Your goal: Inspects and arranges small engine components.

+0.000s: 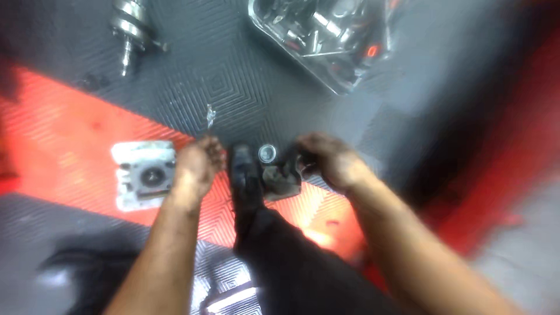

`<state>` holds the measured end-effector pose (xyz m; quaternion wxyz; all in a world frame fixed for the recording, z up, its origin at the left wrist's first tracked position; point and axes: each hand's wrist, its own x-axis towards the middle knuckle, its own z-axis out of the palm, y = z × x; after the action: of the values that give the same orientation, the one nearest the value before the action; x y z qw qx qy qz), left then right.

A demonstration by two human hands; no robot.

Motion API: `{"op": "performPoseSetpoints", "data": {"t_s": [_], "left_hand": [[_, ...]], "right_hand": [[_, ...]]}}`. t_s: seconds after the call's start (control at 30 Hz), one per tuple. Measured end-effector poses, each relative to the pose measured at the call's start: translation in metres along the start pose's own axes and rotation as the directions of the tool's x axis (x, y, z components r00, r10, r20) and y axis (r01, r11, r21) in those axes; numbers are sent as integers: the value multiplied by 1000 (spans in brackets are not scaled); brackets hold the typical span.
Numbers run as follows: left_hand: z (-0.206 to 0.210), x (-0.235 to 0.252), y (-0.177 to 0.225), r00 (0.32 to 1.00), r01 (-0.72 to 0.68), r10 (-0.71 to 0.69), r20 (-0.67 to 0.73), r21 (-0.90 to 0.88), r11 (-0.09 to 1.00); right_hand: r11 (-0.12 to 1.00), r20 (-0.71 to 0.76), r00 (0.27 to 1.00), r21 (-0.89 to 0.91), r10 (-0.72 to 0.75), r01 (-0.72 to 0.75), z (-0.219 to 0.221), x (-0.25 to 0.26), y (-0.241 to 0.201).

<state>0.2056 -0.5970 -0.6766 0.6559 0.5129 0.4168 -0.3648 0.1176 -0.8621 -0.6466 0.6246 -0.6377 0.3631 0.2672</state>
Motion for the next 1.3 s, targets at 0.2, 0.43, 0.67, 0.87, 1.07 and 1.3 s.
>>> {"op": "performPoseSetpoints", "data": {"t_s": [0.2, 0.43, 0.67, 0.87, 1.07, 1.3], "left_hand": [[-7, -11, -17, 990, 104, -98, 101, -60, 993], [-5, -23, -14, 911, 134, -68, 407, -137, 982], [-8, -16, -24, 921, -7, 3, 390, 9, 1000], [-14, -21, -30, 952, -75, 74, 297, -9, 997], [-3, -25, -39, 999, 36, -35, 37, -35, 999], [-2, -21, -48, 986, 161, -160, 53, -22, 987]], "right_hand": [[980, -3, 983, 83, 182, -181, 13, 30, 41], [614, -144, 955, -788, -258, 47, 14, 64, 61], [534, -205, 955, -843, -214, -61, 21, 65, 75], [643, -157, 968, -766, -195, 6, -3, 53, 85], [571, -141, 947, -819, -290, 53, 1, 54, 87], [469, -50, 901, -866, -430, 176, 13, 64, 84]]}}
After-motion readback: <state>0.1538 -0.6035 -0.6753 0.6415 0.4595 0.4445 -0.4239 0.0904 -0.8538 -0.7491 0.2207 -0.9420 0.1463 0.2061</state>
